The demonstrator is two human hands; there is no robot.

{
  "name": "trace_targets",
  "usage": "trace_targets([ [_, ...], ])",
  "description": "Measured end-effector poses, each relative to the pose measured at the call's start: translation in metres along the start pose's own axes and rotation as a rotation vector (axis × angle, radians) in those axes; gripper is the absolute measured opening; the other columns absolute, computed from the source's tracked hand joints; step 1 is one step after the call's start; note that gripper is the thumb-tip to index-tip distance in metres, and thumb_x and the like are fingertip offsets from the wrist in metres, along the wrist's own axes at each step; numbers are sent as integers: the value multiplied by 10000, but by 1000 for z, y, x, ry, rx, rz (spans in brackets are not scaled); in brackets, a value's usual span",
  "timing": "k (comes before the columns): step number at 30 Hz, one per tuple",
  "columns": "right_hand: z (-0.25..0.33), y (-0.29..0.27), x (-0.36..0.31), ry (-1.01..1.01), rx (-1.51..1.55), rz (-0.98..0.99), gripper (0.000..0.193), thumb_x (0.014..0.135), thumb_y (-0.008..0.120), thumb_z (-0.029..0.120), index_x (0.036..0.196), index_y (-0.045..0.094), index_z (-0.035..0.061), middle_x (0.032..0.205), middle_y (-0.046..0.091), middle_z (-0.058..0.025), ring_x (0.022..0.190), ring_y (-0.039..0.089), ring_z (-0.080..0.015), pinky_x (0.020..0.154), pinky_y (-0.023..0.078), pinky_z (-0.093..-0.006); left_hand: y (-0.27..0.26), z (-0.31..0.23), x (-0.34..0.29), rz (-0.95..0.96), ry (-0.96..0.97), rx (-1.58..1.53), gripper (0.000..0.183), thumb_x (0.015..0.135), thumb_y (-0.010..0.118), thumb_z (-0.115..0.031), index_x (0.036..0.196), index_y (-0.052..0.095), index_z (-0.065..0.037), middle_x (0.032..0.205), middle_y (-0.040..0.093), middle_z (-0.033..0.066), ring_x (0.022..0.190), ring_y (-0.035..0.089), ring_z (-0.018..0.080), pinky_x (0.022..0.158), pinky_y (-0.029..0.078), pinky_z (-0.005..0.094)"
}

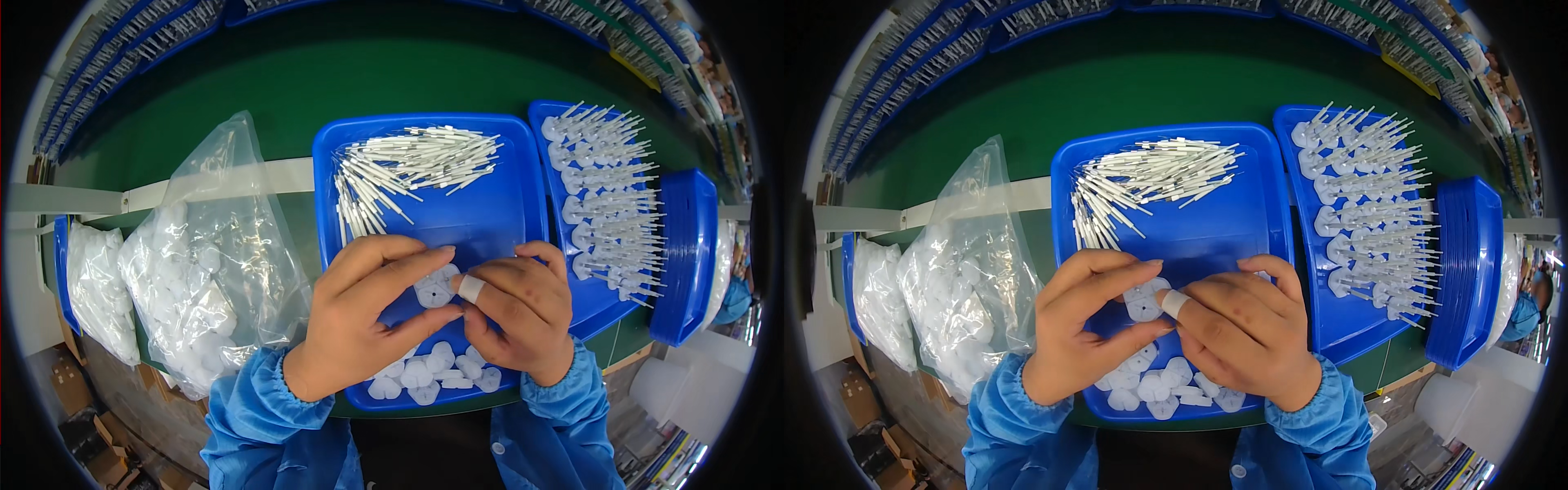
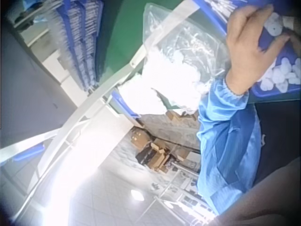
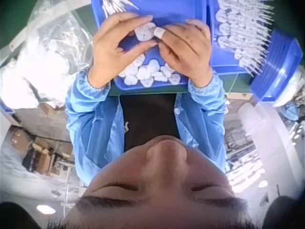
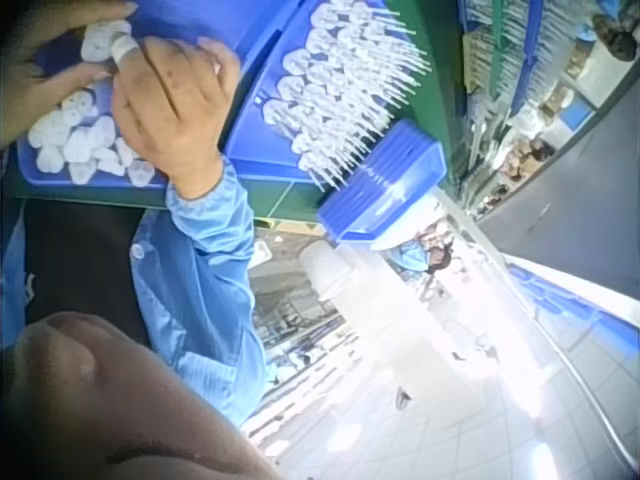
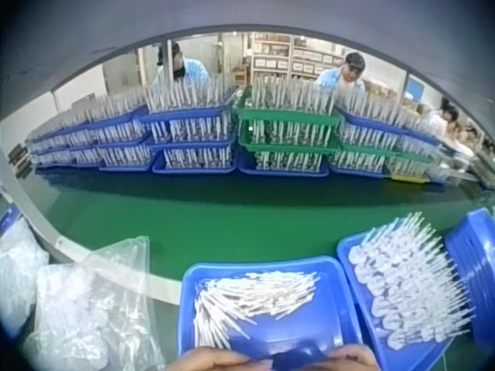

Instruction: The person assembles medical supplies by inserting white plastic needles into white plastic caps. They pick up a cap and a needle from blue trays, fit the needle into the cap, and place the assembled unit into a separate blue tray. The process is repeated continuously throughout the video.

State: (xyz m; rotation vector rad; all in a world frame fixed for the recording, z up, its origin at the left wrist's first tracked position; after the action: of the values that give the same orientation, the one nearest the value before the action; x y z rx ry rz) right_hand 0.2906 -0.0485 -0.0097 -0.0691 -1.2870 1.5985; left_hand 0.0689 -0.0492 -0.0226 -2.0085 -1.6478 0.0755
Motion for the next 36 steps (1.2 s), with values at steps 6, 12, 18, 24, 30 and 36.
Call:
trace_targets([
  [6, 0, 1, -2, -23, -6, -11, 366, 806, 850, 67, 1165, 848, 137, 1042, 781, 5, 855, 749, -164, 1041, 522, -415, 0, 0, 0, 4, 14, 4, 629, 738, 1015, -85, 1329, 806, -26, 1207, 715, 112, 1003, 738, 211, 840, 604, 308],
  [12, -2, 2, 0, 28, 42, -3, 378, 817, 832, 58, 1191, 839, 109, 1046, 783, -13, 849, 746, -170, 1014, 547, -422, 1, 0, 0, -2, 6, -31, 625, 757, 1008, -94, 1343, 800, -34, 1217, 744, 127, 1006, 734, 223, 830, 613, 305],
  [18, -2, 2, -1, 20, 37, 32, 408, 806, 833, 75, 1211, 838, 129, 1057, 780, -11, 855, 738, -178, 1010, 553, -434, 0, -2, 2, 19, -26, -12, 599, 763, 1002, -102, 1327, 806, -49, 1248, 768, 124, 1037, 735, 242, 815, 622, 322],
  [24, -2, -20, -1, 5, -65, 73, 365, 769, 832, 79, 1128, 833, 143, 1072, 774, -7, 872, 724, -178, 995, 545, -436, 1, 7, 0, 70, 71, -184, 445, 839, 927, -68, 1270, 834, -15, 1274, 763, 140, 1046, 741, 236, 860, 616, 329],
  [30, -37, 11, 50, -86, -504, 185, 259, 812, 812, 92, 1069, 790, 114, 1060, 766, -29, 954, 719, -209, 991, 525, -434, -6, 15, 1, -41, 5, -291, 266, 1016, 735, -62, 1250, 832, 19, 1215, 739, 146, 1008, 733, 205, 853, 597, 297],
  [36, -60, 30, 70, -164, -653, 330, 208, 855, 743, 88, 1062, 748, 102, 1030, 749, -56, 975, 727, -225, 1010, 514, -432, -8, 12, 0, 13, -292, -508, 255, 1073, 692, -32, 1302, 799, 4, 1043, 697, 93, 821, 688, 127, 729, 558, 257],
])
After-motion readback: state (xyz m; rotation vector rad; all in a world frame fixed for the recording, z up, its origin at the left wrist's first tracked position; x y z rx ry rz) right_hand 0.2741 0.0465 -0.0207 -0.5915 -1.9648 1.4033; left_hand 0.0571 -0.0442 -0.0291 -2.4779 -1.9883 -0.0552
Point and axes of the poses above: each hand's wrist, its own x-axis towards the middle knuckle, its own y-axis out of the palm, z = x × y, the point moved 2 cm from there along x, towards the middle knuckle
